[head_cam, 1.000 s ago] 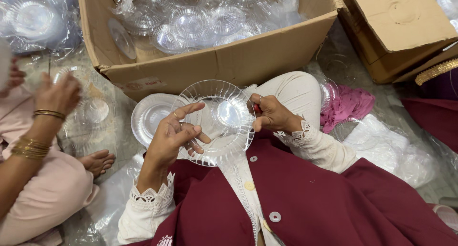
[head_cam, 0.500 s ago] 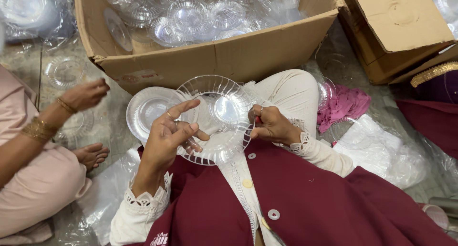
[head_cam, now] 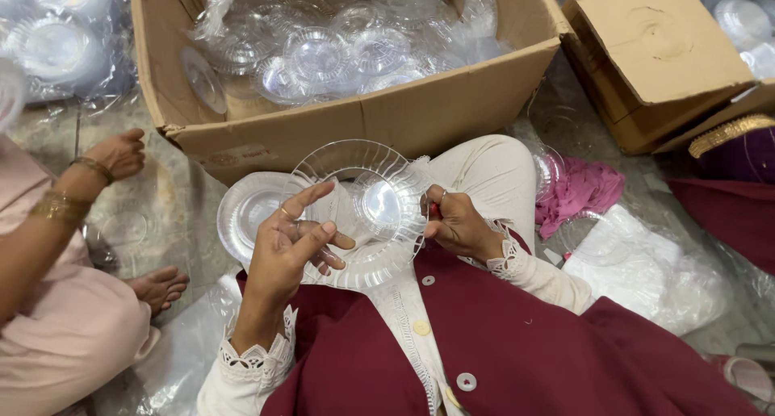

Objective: The person sits on the floor and uses a red utility knife to trim the edges of clear plastic plates. They hold each plate with one hand and carefully cut along the rim with the other, then place the trimmed plate into a pile. A coworker is also seen trimming plates nearby.

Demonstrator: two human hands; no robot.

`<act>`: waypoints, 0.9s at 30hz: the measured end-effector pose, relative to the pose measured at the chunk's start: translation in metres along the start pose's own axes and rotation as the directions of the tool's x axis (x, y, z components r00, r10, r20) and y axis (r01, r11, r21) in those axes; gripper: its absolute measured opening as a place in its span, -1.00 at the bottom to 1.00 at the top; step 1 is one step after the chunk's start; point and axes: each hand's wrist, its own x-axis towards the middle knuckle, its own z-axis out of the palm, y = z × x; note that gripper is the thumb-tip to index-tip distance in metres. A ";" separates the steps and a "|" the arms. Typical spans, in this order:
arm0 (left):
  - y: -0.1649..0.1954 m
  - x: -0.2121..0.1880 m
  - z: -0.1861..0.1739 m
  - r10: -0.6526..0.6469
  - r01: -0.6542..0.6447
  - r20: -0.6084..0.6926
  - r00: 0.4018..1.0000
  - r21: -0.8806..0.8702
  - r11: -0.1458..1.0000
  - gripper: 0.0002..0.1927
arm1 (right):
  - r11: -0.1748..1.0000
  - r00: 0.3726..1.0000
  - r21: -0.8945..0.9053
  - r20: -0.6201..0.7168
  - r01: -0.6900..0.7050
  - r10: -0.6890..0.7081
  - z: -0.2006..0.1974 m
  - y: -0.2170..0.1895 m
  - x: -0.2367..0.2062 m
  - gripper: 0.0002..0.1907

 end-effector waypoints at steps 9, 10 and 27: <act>-0.012 0.022 0.003 0.005 -0.003 -0.090 0.996 0.016 1.000 -0.34 | 0.999 0.989 -0.033 0.147 0.018 -0.013 0.008 -0.019 -0.005 -0.51; -0.011 0.026 0.003 0.015 -0.014 -0.104 0.994 0.016 1.000 -0.34 | 1.000 0.986 -0.020 0.168 0.010 -0.006 0.006 -0.021 -0.003 -0.54; -0.047 0.056 0.047 0.105 -0.133 -0.094 0.990 -0.375 0.917 -0.55 | 0.682 0.847 0.649 -0.107 -0.337 0.520 0.012 -0.029 0.037 -0.82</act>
